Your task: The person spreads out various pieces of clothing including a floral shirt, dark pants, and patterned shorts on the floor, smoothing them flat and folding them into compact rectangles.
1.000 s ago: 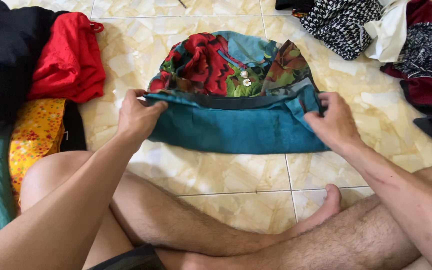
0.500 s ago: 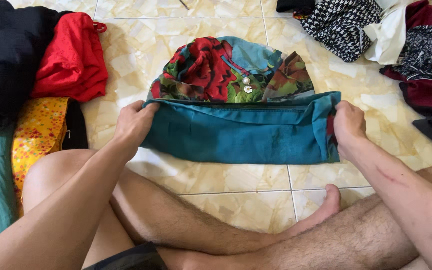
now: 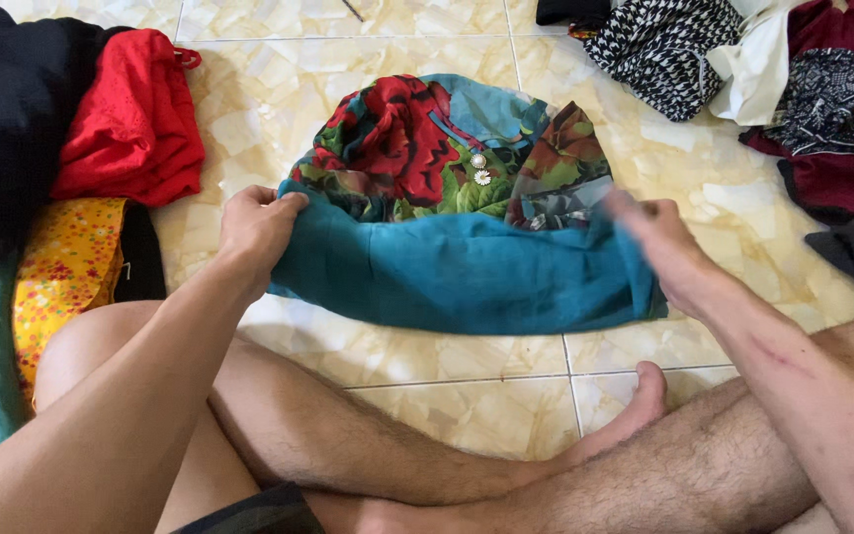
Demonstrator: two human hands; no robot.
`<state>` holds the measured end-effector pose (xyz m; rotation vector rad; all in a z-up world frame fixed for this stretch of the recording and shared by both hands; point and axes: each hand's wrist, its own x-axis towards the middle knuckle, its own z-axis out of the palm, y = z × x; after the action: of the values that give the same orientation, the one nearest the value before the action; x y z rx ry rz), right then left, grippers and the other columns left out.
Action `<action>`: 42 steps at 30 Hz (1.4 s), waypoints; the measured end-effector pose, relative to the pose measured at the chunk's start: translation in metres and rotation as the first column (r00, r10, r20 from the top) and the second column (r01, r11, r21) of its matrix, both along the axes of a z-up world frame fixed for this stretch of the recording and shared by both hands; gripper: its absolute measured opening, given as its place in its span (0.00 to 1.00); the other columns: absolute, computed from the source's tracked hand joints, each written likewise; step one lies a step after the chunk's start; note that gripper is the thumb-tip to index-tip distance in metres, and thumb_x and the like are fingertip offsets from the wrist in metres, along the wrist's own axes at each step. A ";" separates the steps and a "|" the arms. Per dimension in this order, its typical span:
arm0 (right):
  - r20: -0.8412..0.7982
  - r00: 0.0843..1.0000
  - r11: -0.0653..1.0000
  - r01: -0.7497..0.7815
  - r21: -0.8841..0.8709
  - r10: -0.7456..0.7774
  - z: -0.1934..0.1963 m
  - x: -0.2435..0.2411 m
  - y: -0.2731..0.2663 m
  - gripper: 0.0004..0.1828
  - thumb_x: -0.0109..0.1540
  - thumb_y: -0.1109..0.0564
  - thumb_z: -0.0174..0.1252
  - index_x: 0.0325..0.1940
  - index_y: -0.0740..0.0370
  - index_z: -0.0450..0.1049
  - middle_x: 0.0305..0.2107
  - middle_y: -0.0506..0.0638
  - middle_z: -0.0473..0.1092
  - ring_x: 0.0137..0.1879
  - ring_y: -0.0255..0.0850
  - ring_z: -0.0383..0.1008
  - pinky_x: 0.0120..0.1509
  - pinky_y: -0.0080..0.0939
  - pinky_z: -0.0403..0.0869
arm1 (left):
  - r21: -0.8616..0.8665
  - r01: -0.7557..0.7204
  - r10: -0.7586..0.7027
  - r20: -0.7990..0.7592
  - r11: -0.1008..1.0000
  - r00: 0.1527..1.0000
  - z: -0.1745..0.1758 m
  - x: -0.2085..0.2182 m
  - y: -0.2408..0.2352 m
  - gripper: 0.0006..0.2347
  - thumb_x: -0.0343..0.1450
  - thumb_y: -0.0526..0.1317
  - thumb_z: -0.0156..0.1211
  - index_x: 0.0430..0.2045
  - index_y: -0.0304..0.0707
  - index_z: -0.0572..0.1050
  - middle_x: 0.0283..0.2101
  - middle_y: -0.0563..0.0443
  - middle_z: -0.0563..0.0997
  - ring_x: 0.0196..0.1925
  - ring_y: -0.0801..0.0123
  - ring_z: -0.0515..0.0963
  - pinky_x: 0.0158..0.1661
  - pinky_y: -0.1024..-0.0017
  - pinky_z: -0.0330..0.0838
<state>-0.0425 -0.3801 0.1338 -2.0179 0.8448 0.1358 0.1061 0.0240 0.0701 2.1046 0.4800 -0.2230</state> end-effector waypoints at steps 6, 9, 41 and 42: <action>-0.035 0.990 0.964 -0.143 -0.225 0.139 -0.040 0.002 -0.031 0.34 0.60 0.52 0.69 0.65 0.65 0.65 0.54 0.68 0.70 0.59 0.68 0.71 0.62 0.67 0.69 | 0.038 0.012 -0.014 0.059 0.999 0.998 0.014 -0.006 0.004 0.12 0.68 0.51 0.65 0.39 0.48 0.80 0.25 0.54 0.77 0.35 0.65 0.79 0.39 0.64 0.72; 0.172 0.984 0.977 -0.010 -0.211 0.047 -0.039 -0.009 -0.021 0.14 0.64 0.57 0.60 0.53 0.64 0.77 0.39 0.59 0.71 0.48 0.52 0.71 0.52 0.52 0.68 | 0.095 0.014 -0.023 0.098 0.995 0.995 0.015 -0.008 0.008 0.11 0.70 0.52 0.64 0.37 0.50 0.80 0.25 0.54 0.78 0.34 0.64 0.79 0.38 0.63 0.72; -0.624 0.550 0.254 -0.826 -0.503 0.555 -0.034 -0.029 -0.026 0.31 0.52 0.56 0.66 0.58 0.54 0.65 0.56 0.54 0.63 0.64 0.62 0.68 0.66 0.56 0.74 | 0.744 0.615 -0.861 -0.108 0.262 0.497 -0.016 -0.054 0.025 0.13 0.63 0.31 0.52 0.40 0.49 0.74 0.50 0.55 0.74 0.56 0.52 0.75 0.42 0.53 0.83; -0.614 0.553 0.230 -0.819 -0.526 0.563 -0.037 -0.031 -0.029 0.24 0.55 0.55 0.64 0.54 0.53 0.69 0.51 0.51 0.66 0.60 0.58 0.72 0.62 0.52 0.76 | 0.766 0.582 -0.856 -0.083 0.273 0.510 -0.015 -0.053 0.027 0.10 0.65 0.34 0.50 0.33 0.51 0.78 0.43 0.58 0.79 0.48 0.54 0.82 0.39 0.57 0.84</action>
<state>-0.0731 -0.4086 0.0970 -3.2079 -0.0374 0.7351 0.0534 0.0508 0.0548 2.9545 -0.9025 -0.1827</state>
